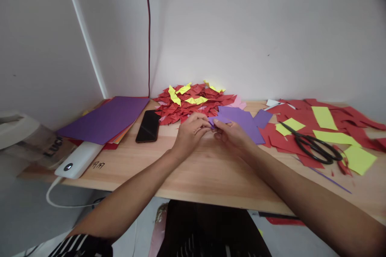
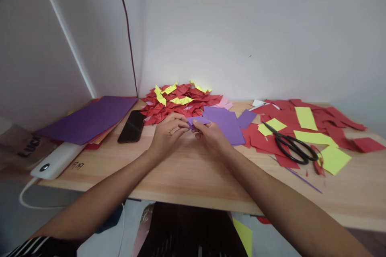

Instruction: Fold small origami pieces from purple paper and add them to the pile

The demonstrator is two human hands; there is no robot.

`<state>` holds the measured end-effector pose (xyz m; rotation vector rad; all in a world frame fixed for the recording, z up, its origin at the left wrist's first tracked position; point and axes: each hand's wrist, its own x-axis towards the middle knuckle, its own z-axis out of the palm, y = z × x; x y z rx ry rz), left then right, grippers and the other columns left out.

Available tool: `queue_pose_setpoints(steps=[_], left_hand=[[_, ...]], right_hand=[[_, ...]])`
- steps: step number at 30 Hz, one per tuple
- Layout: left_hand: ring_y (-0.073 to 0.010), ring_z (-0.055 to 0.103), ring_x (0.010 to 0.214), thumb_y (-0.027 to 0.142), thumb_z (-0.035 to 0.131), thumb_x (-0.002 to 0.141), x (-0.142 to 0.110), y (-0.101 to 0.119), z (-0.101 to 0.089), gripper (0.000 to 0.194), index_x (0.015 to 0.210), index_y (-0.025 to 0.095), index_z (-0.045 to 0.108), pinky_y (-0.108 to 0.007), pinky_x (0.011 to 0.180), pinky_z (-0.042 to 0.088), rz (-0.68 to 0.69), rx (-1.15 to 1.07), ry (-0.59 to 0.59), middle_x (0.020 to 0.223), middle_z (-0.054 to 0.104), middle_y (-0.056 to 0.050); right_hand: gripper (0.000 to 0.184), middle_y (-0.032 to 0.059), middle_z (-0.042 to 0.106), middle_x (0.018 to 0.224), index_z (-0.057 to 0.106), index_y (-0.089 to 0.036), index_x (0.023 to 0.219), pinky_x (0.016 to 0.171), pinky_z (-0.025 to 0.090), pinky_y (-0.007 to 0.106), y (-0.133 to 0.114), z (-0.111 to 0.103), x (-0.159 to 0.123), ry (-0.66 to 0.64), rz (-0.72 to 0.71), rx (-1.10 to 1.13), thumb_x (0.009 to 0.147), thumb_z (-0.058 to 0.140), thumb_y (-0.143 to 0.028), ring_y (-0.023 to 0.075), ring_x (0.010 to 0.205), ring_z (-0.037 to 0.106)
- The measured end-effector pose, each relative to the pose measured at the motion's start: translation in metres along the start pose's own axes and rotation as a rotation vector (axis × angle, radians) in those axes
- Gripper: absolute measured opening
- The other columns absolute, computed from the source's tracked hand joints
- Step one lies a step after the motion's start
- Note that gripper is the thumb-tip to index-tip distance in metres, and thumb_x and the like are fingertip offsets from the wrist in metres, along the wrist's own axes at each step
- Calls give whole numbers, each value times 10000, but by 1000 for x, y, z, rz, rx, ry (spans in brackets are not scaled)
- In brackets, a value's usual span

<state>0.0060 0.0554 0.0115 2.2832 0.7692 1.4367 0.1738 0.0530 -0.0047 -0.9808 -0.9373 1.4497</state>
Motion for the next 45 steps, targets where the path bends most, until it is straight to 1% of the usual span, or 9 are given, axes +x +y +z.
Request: queue_pose_setpoints(steps=[4, 10, 15, 20, 26, 33, 36, 40, 45], left_hand=[[-164, 595, 891, 170, 654, 817, 2, -1, 2, 38, 797, 182, 684, -299, 796, 471, -169, -130, 34, 912, 624, -56], [-120, 578, 664, 240, 675, 760, 2, -8, 9, 102, 758, 144, 641, -251, 652, 442, -506, -403, -5, 728, 644, -24], [-113, 598, 618, 263, 691, 722, 3, -7, 9, 141, 727, 139, 623, -237, 634, 447, -622, -499, -12, 653, 652, -18], [-106, 576, 590, 243, 683, 709, 5, -6, 7, 124, 689, 140, 618, -231, 610, 436, -641, -447, 16, 628, 639, -8], [-114, 566, 620, 183, 637, 695, 4, -5, 7, 57, 654, 144, 632, -236, 617, 427, -591, -252, 66, 658, 641, -10], [-115, 555, 601, 175, 630, 681, 4, -4, 11, 56, 632, 148, 637, -239, 601, 416, -614, -195, 46, 655, 647, -9], [-108, 530, 582, 174, 645, 662, 4, -6, 11, 62, 608, 151, 624, -233, 586, 399, -645, -210, 59, 626, 628, 4], [-102, 506, 561, 175, 663, 642, 4, -9, 10, 74, 598, 150, 609, -227, 562, 376, -676, -231, 81, 595, 602, 17], [-113, 531, 586, 190, 648, 685, 3, -9, 11, 72, 630, 147, 632, -235, 586, 397, -617, -257, 49, 624, 620, 4]], right_hand=[[336, 4, 593, 655, 639, -175, 720, 520, 336, 244, 0, -2, 1, 8, 17, 17, 617, 814, -442, 112, 610, 491], [314, 3, 580, 665, 633, -169, 737, 513, 327, 244, 5, -9, 4, -46, -36, -63, 702, 757, -455, 103, 593, 462], [340, 3, 586, 679, 636, -172, 764, 526, 331, 251, 8, -12, 5, -50, -36, -97, 717, 747, -490, 101, 589, 464], [424, 24, 597, 675, 622, -162, 726, 544, 349, 267, 7, -8, 3, -73, -11, -209, 728, 700, -579, 109, 583, 470], [394, -1, 606, 725, 604, -171, 873, 593, 386, 268, 6, -6, -3, -53, -79, -465, 724, 713, -519, 133, 646, 527], [312, -16, 545, 645, 580, -177, 753, 595, 374, 274, -8, 3, -13, -8, -178, -680, 817, 566, -482, 129, 599, 475], [297, -14, 542, 641, 573, -186, 719, 611, 375, 276, -8, 5, -14, -10, -250, -708, 836, 538, -456, 138, 621, 485], [245, 8, 590, 684, 580, -200, 721, 624, 387, 294, -4, 7, -13, -8, -255, -669, 773, 638, -432, 166, 665, 522], [194, 5, 594, 724, 581, -214, 741, 662, 395, 303, -6, 8, -13, -21, -269, -563, 744, 672, -385, 170, 700, 530]])
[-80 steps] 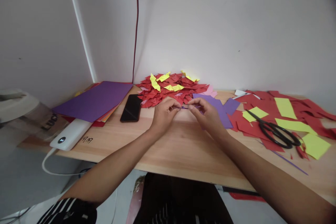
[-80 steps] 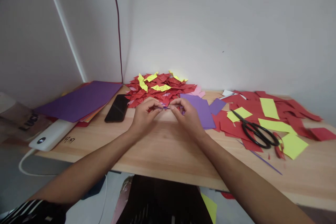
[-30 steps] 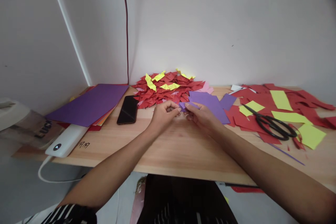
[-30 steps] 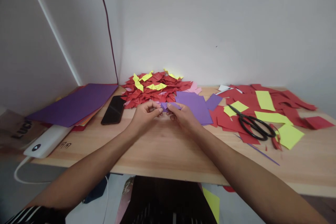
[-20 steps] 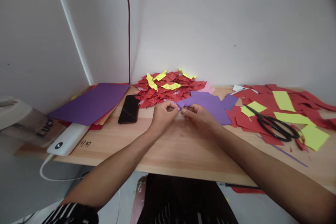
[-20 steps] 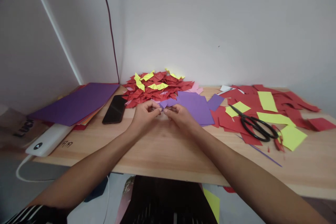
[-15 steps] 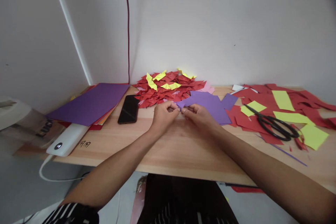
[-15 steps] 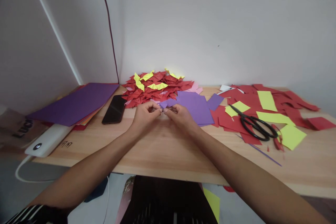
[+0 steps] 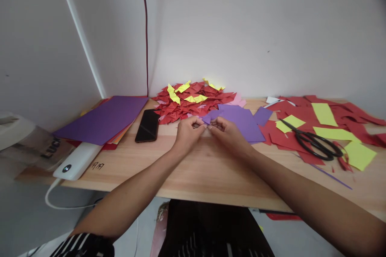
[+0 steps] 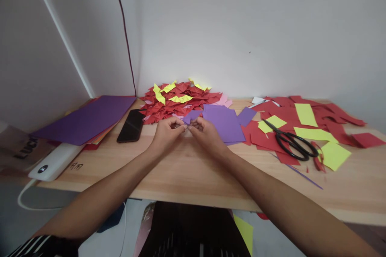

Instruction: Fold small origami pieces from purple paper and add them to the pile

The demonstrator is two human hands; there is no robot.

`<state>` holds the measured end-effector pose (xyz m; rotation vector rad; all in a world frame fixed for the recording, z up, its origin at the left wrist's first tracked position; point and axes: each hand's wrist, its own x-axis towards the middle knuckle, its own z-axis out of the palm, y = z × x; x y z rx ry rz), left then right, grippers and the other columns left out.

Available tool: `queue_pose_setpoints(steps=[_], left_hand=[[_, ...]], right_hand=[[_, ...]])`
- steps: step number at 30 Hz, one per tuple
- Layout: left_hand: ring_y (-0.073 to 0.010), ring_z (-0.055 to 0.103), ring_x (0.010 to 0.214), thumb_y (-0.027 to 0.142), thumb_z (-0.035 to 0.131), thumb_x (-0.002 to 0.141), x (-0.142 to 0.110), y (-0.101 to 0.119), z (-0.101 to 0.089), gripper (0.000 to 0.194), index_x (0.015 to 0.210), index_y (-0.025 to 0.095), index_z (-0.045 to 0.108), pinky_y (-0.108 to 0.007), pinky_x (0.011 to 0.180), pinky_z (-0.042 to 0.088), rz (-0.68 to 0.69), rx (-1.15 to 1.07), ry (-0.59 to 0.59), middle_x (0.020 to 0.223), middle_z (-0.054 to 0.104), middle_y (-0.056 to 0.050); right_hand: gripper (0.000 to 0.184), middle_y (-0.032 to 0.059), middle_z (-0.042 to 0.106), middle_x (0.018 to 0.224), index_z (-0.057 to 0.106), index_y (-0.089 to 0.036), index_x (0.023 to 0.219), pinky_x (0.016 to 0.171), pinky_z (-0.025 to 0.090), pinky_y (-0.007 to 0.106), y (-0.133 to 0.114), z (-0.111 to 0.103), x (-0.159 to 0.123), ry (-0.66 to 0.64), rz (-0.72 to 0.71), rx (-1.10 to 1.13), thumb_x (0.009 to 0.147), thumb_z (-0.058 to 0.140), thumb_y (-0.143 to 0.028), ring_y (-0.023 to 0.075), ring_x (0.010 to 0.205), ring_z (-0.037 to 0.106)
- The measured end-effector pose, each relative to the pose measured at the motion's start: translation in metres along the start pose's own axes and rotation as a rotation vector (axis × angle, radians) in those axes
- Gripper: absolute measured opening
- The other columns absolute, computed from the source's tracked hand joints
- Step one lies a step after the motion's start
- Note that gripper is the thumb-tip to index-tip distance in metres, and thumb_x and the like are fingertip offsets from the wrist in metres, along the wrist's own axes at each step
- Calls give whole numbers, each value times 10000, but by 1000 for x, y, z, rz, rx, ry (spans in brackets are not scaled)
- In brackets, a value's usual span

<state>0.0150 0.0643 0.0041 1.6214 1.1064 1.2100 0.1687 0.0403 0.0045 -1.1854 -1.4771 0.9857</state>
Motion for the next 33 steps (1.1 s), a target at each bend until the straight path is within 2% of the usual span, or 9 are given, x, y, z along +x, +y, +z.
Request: queue_pose_setpoints(steps=[4, 8, 15, 18, 21, 23, 26, 30, 33], left_hand=[[-116, 536, 612, 191, 595, 743, -1, 2, 1, 141, 612, 150, 627, -239, 607, 402, 51, 38, -27, 621, 616, 0], [-107, 534, 598, 187, 621, 729, -3, 3, 2, 111, 627, 144, 630, -234, 599, 402, 8, -7, -2, 625, 622, -2], [-95, 556, 556, 214, 714, 663, -2, 1, 4, 167, 670, 143, 564, -212, 552, 412, -86, -233, 4, 603, 613, 8], [-95, 575, 560, 218, 737, 645, -1, -1, 5, 213, 706, 149, 545, -206, 549, 425, -92, -264, 6, 614, 611, 17], [-100, 579, 540, 260, 725, 673, 0, -5, 5, 241, 776, 161, 532, -212, 538, 436, -125, -272, -37, 614, 608, 25], [-98, 557, 501, 310, 668, 738, 1, -8, 5, 210, 784, 169, 519, -211, 507, 416, -145, -220, -116, 591, 598, 27], [-86, 492, 457, 340, 548, 834, 0, -10, 4, 233, 681, 178, 478, -206, 483, 358, -70, -38, -207, 519, 543, 34], [-90, 448, 462, 290, 511, 850, -3, -5, 3, 269, 614, 184, 437, -219, 501, 316, 27, 107, -172, 484, 493, 43], [-92, 431, 481, 259, 517, 838, -4, -1, 2, 249, 613, 182, 442, -225, 512, 297, 70, 174, -113, 497, 479, 45]], right_hand=[[269, -19, 557, 703, 572, -212, 823, 613, 369, 274, 5, 0, 0, -26, 82, 145, 743, 684, -444, 142, 663, 493], [324, -43, 539, 666, 563, -206, 884, 567, 331, 250, 14, 2, 1, -43, 174, 304, 720, 723, -435, 108, 602, 447], [346, -65, 526, 622, 541, -202, 793, 564, 335, 246, 18, 5, 4, -14, 198, 413, 652, 776, -414, 91, 568, 440], [327, -42, 566, 674, 548, -204, 800, 605, 375, 256, 20, 5, 4, -33, 190, 420, 659, 770, -398, 110, 625, 500], [335, -56, 547, 643, 534, -206, 805, 598, 374, 254, 20, 4, 4, -17, 185, 424, 654, 771, -388, 101, 591, 484], [339, -68, 523, 611, 523, -208, 802, 577, 362, 251, 18, 2, 4, -8, 174, 398, 656, 765, -396, 95, 562, 463], [341, -56, 549, 634, 530, -206, 813, 572, 367, 252, 15, 1, 4, -16, 163, 329, 656, 757, -404, 101, 578, 485], [364, -41, 582, 655, 536, -205, 837, 566, 373, 252, 10, -1, 3, -38, 165, 289, 656, 753, -434, 107, 581, 509], [331, -69, 511, 532, 514, -215, 820, 476, 278, 241, 7, -3, 2, -98, 171, 218, 718, 700, -470, 90, 470, 413]])
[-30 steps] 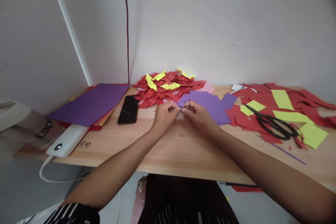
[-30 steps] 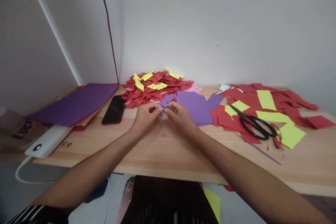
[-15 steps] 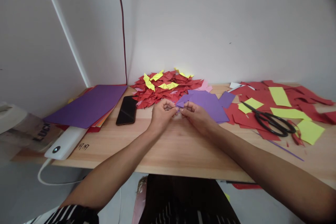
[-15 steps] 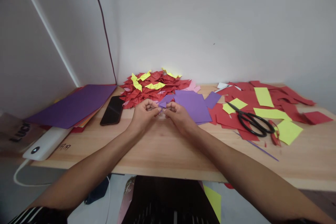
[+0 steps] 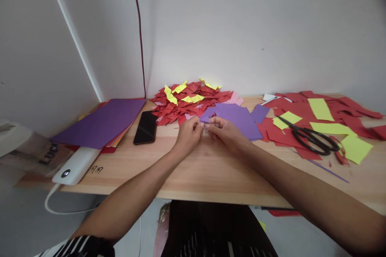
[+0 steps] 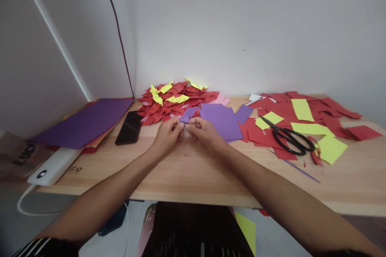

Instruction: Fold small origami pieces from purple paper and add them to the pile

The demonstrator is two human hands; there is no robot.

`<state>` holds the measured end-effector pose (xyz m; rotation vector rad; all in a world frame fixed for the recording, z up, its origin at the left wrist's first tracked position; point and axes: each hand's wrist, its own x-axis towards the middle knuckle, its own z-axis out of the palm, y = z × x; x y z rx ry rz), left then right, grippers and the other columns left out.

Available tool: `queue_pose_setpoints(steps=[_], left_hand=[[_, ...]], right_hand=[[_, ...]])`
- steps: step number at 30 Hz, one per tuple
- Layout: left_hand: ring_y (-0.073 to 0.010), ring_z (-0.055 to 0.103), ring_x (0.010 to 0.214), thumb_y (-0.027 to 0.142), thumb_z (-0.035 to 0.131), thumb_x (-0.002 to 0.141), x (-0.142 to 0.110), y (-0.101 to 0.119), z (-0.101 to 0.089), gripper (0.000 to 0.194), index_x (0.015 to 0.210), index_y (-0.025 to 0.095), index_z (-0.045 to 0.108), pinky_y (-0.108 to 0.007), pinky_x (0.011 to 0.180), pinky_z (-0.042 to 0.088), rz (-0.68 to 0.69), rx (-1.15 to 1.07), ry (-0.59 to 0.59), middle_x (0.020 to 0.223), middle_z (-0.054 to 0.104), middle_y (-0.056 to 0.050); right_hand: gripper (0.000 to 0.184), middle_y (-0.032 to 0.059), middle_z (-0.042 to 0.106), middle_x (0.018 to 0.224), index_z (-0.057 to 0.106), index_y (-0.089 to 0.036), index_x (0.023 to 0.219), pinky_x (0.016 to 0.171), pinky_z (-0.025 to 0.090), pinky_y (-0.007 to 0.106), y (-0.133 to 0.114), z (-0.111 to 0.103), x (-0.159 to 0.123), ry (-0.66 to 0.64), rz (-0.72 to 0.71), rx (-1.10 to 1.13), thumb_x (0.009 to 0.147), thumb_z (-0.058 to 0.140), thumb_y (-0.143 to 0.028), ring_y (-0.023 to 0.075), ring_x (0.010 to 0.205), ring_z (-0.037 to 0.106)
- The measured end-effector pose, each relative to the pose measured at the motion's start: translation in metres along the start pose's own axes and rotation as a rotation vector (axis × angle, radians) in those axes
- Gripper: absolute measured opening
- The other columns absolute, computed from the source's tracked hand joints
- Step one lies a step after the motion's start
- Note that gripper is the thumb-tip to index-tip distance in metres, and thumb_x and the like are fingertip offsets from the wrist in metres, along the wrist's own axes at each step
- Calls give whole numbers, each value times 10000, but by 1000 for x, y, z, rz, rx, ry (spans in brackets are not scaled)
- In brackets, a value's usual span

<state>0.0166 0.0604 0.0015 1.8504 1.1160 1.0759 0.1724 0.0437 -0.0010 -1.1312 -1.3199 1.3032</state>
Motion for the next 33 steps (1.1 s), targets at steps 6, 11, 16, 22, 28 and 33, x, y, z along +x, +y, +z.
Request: queue_pose_setpoints(steps=[6, 11, 16, 22, 28, 33], left_hand=[[-93, 470, 454, 329, 479, 869, 2, -8, 1, 266, 645, 187, 457, -217, 495, 336, -83, -151, -138, 504, 520, 39], [-93, 454, 439, 303, 506, 840, 3, -9, 0, 245, 629, 184, 469, -219, 476, 313, -92, -174, -117, 489, 505, 40], [-106, 441, 488, 288, 503, 848, 0, -2, -3, 272, 601, 184, 460, -236, 506, 299, -4, -61, -66, 509, 482, 33], [-121, 456, 534, 276, 502, 841, 0, 0, -6, 254, 608, 178, 520, -245, 529, 295, 16, 1, -111, 535, 507, 21], [-106, 434, 464, 289, 524, 819, 0, -1, -7, 290, 553, 180, 480, -246, 500, 299, -46, -83, -105, 470, 477, 27], [-88, 426, 434, 325, 514, 849, 1, -5, -4, 288, 605, 183, 454, -220, 484, 312, -59, -120, -105, 466, 481, 42]], right_hand=[[319, -80, 467, 488, 447, -238, 748, 433, 196, 243, 0, -4, 1, -67, -30, -85, 748, 661, -475, 88, 416, 354], [256, -36, 581, 605, 488, -227, 718, 476, 267, 255, 3, -6, 4, -73, -74, -102, 756, 652, -420, 99, 472, 424], [239, -32, 603, 643, 491, -223, 746, 462, 266, 248, 6, -7, 5, -68, -49, -97, 775, 644, -405, 91, 464, 432], [246, -44, 602, 638, 489, -232, 767, 454, 271, 248, 10, -9, 5, -90, -45, -69, 749, 678, -389, 92, 449, 433], [235, -14, 641, 669, 504, -222, 711, 468, 298, 256, 4, -9, 5, -122, -57, -80, 746, 666, -389, 100, 462, 456], [283, 2, 628, 682, 538, -192, 716, 472, 306, 231, 0, -12, 5, -147, -30, -88, 752, 660, -445, 79, 486, 455]])
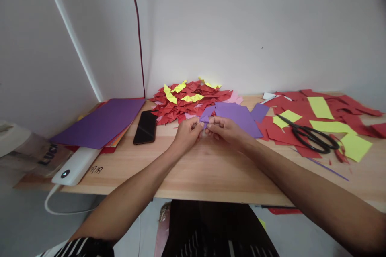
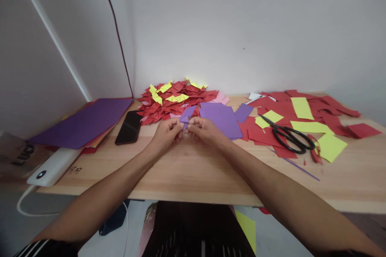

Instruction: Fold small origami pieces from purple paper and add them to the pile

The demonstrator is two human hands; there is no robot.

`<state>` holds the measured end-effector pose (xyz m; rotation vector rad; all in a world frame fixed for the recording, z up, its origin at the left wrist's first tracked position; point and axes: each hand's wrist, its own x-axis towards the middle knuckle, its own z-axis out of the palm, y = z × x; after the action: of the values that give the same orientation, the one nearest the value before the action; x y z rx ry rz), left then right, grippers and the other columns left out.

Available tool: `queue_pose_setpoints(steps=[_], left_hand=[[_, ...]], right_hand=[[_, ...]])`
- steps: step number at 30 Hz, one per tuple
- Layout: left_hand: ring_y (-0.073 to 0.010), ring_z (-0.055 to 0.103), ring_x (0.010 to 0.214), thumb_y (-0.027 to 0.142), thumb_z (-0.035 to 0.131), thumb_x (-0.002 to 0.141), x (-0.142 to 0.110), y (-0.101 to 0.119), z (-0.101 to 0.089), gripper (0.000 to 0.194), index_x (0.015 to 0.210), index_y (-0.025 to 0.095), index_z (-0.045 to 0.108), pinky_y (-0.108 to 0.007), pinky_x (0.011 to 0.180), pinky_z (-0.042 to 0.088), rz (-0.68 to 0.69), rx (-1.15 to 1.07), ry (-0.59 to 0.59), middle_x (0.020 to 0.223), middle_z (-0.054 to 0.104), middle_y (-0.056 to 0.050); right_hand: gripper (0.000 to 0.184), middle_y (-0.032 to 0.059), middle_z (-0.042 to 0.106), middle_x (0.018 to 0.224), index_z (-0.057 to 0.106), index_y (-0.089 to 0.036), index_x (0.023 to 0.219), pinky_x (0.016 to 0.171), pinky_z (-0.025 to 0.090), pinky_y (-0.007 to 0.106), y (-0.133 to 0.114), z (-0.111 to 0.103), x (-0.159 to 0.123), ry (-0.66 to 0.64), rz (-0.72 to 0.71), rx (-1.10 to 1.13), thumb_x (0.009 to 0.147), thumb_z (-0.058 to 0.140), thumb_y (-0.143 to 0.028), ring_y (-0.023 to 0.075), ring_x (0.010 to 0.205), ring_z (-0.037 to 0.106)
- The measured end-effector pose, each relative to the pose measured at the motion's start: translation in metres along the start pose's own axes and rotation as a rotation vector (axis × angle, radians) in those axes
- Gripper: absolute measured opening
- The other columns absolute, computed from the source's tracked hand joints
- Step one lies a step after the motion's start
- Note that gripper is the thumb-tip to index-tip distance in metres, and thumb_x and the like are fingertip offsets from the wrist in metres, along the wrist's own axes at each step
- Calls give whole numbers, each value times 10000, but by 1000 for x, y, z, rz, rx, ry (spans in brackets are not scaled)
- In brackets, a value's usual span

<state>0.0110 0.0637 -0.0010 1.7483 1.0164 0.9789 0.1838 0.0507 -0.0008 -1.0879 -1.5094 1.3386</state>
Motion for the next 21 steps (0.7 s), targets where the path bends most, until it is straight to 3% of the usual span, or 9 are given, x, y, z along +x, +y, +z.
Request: queue_pose_setpoints(steps=[6, 16, 21], left_hand=[[-93, 501, 485, 321, 517, 852, 0, -6, 2, 218, 694, 172, 505, -212, 511, 371, 3, 62, -64, 572, 574, 19], [-88, 453, 484, 263, 523, 810, 3, -10, 2, 148, 696, 170, 512, -203, 472, 325, 51, 109, -1, 547, 509, 31], [-74, 462, 436, 258, 519, 816, 3, -10, 3, 142, 709, 165, 508, -189, 435, 337, -8, -26, -60, 543, 526, 31]], right_hand=[[285, -38, 511, 561, 533, -192, 696, 453, 269, 229, 2, -2, 0, -4, -1, -105, 765, 621, -454, 79, 461, 405], [195, -13, 584, 659, 511, -207, 750, 493, 310, 245, -3, 2, -2, -17, -50, -179, 797, 562, -389, 98, 503, 434], [196, -39, 536, 603, 480, -217, 764, 504, 309, 243, -1, 2, -1, 7, -67, -198, 798, 562, -392, 110, 521, 449]])
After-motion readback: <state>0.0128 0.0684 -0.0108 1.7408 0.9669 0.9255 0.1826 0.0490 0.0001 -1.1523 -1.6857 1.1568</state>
